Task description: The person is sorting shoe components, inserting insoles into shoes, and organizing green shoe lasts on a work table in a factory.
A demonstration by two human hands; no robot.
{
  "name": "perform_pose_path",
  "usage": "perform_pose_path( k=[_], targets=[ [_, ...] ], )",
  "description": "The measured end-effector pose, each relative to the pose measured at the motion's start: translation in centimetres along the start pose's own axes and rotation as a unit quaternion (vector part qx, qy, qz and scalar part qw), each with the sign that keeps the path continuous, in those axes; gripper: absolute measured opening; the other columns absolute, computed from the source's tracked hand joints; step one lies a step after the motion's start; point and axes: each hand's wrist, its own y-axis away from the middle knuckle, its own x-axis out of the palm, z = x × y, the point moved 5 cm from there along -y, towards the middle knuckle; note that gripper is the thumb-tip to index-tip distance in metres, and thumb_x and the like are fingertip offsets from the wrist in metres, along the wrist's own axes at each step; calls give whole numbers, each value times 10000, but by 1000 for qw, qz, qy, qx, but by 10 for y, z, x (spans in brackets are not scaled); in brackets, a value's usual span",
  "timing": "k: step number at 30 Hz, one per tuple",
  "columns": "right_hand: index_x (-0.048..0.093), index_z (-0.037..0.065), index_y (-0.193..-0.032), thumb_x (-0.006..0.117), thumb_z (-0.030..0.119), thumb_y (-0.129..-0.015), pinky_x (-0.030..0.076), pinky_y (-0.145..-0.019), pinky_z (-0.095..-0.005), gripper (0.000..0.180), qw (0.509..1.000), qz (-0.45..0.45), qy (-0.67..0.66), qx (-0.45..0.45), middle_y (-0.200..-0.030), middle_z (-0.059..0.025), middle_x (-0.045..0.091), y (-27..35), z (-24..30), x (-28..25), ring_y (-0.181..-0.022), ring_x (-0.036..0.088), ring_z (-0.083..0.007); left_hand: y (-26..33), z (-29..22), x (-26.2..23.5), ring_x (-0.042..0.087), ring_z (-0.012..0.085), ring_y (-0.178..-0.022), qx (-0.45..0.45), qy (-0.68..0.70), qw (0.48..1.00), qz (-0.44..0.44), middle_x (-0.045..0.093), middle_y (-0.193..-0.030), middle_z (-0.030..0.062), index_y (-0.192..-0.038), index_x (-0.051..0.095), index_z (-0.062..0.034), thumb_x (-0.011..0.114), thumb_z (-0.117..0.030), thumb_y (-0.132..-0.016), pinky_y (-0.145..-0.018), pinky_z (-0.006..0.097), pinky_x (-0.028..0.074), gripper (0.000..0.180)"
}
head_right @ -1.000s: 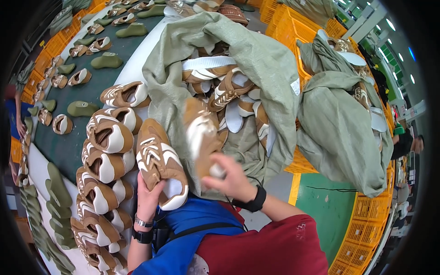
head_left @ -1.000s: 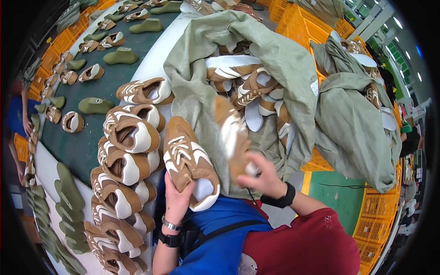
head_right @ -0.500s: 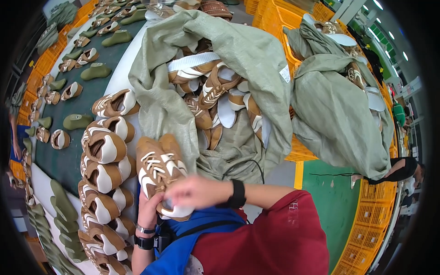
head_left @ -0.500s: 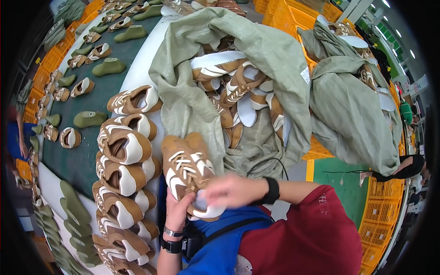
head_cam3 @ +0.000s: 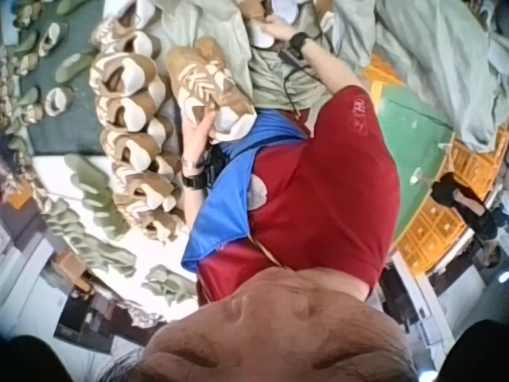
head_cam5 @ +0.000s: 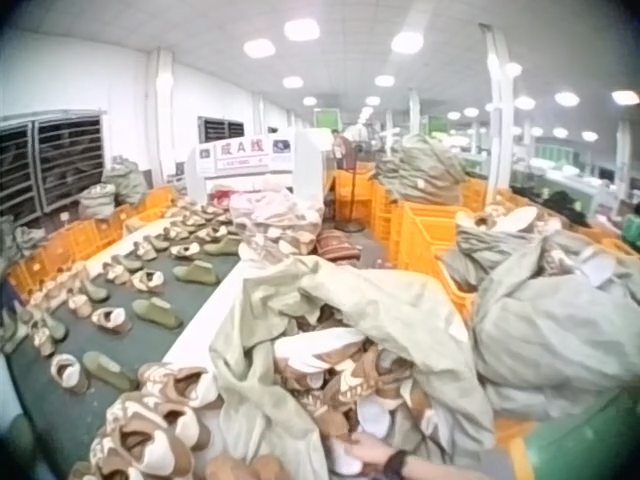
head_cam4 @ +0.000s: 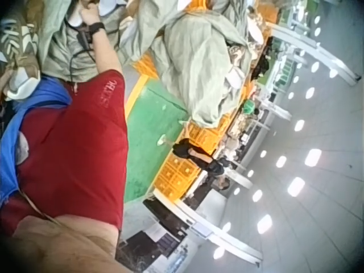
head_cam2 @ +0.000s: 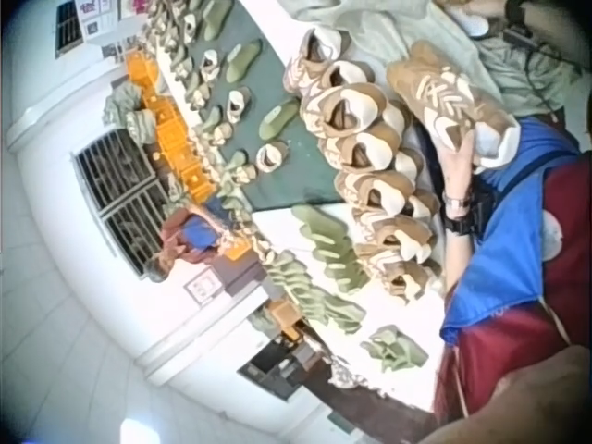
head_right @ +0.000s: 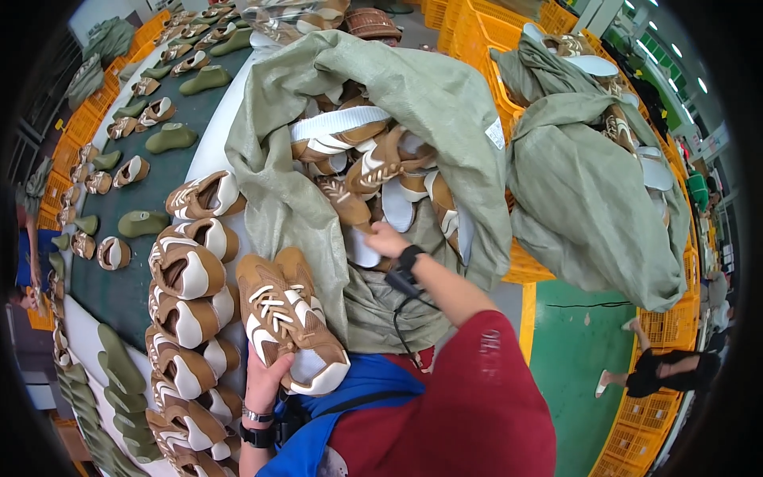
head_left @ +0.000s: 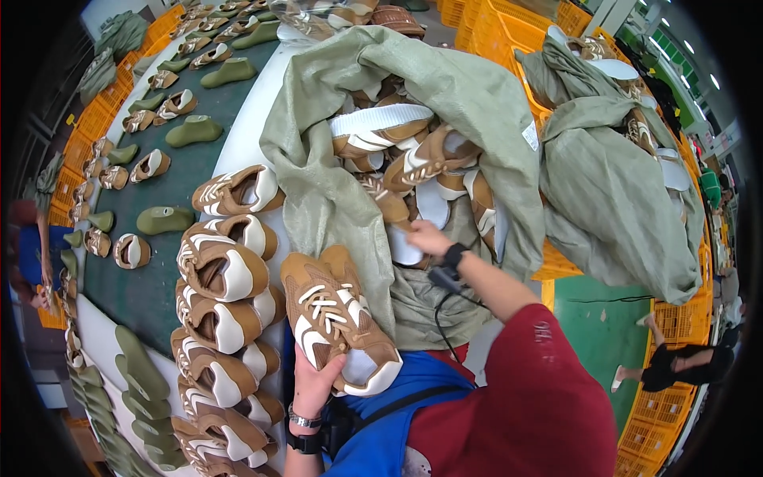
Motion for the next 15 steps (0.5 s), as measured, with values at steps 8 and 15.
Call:
perform_pose_path(
  k=[8, 15],
  targets=[
    [557, -21, -867, 581, 114, -682, 397, -620, -255, 230, 996, 93, -4, -13, -728, -29, 536, 111, 62, -119, -707, 488, -119, 0, -6, 3, 467, 160, -1042, -13, 23, 1000, -4, 470, -1158, 92, -1243, 317, 0, 657, -53, -709, -915, 306, 378, 634],
    [555, 36, -905, 503, -78, -649, 431, -753, -347, 286, 943, -86, 218, -235, -923, -149, 551, 96, 58, -135, -884, 525, -321, 0, -1, 3, 464, 161, -1049, -3, 33, 999, 10, 465, -1173, 96, -1251, 306, 3, 661, -72, -717, -923, 310, 372, 645]
  ],
)
